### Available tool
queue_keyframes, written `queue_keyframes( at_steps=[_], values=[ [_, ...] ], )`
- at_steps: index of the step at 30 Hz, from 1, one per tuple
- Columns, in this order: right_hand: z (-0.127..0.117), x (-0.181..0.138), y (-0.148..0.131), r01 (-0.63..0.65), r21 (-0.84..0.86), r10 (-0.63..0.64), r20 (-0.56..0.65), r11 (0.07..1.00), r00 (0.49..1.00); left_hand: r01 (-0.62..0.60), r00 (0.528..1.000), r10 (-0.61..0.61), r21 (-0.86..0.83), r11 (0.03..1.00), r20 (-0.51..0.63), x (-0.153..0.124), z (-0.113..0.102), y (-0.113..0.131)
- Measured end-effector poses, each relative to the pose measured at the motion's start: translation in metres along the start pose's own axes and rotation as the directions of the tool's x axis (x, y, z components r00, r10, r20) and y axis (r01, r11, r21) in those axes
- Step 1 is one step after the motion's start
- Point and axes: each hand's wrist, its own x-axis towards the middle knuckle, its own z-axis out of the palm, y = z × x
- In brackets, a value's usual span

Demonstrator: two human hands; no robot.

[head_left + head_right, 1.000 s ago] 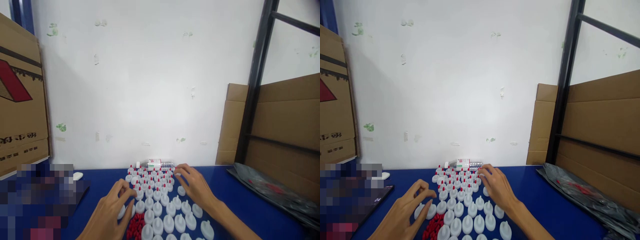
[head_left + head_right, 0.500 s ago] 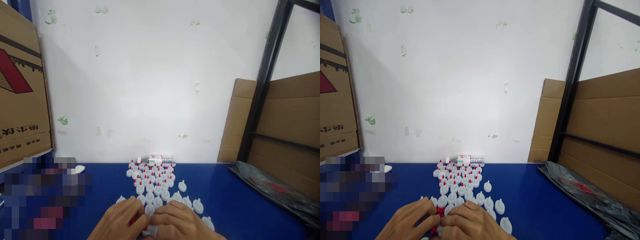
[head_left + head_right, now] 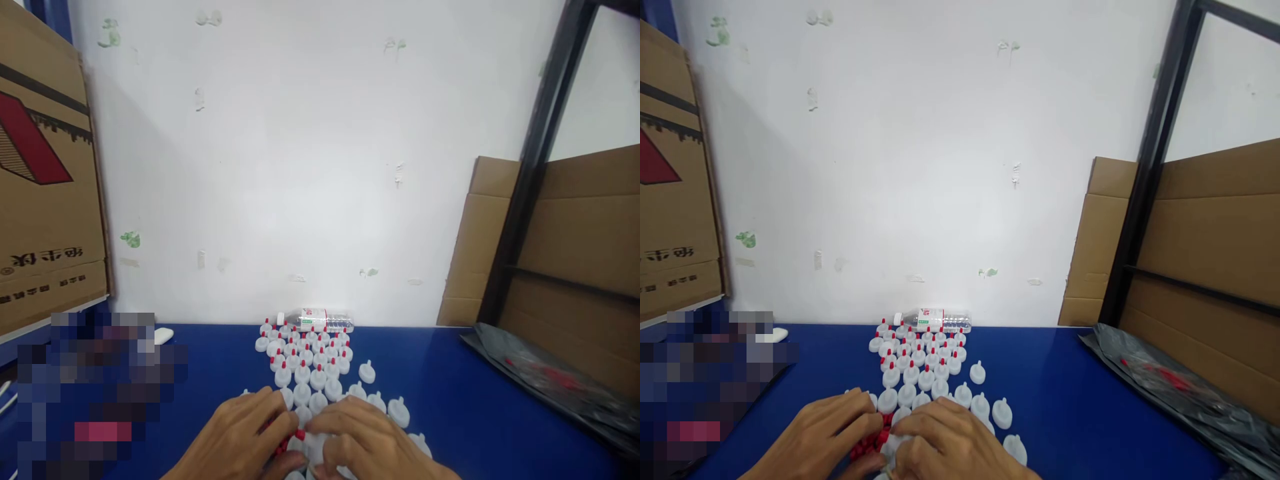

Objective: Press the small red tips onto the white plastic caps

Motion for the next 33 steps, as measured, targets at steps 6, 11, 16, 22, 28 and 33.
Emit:
queue_keyframes(
  at_steps=[6,11,16,22,28,33],
  values=[
    [0.011,-0.007,-0.003,-0.025,0.019,0.024,0.058,0.999,0.998,-0.068,0.998,0.068,-0.038,0.997,-0.001,-0.002,0.014,-0.005],
    [-0.003,0.001,0.004,0.094,-0.164,-0.081,0.084,0.982,0.993,-0.032,0.999,0.032,-0.058,0.998,0.011,-0.005,0.01,-0.001],
    [-0.035,-0.004,0.042,-0.149,-0.281,0.161,0.021,0.948,0.987,0.188,0.98,-0.179,-0.103,0.977,0.09,-0.003,-0.009,0.001],
    [-0.045,-0.023,0.082,-0.635,-0.41,0.693,-0.01,0.655,0.721,0.225,0.932,-0.203,-0.041,0.973,0.3,-0.006,0.007,-0.007],
    [-0.044,-0.043,0.099,-0.74,-0.477,0.846,0.012,0.474,0.534,0.289,0.885,-0.249,-0.046,0.956,0.393,-0.01,0.011,-0.009],
    [-0.039,-0.054,0.099,-0.785,-0.454,0.894,0.065,0.422,0.443,0.257,0.903,-0.229,-0.031,0.966,0.363,-0.013,0.016,-0.016]
  ],
)
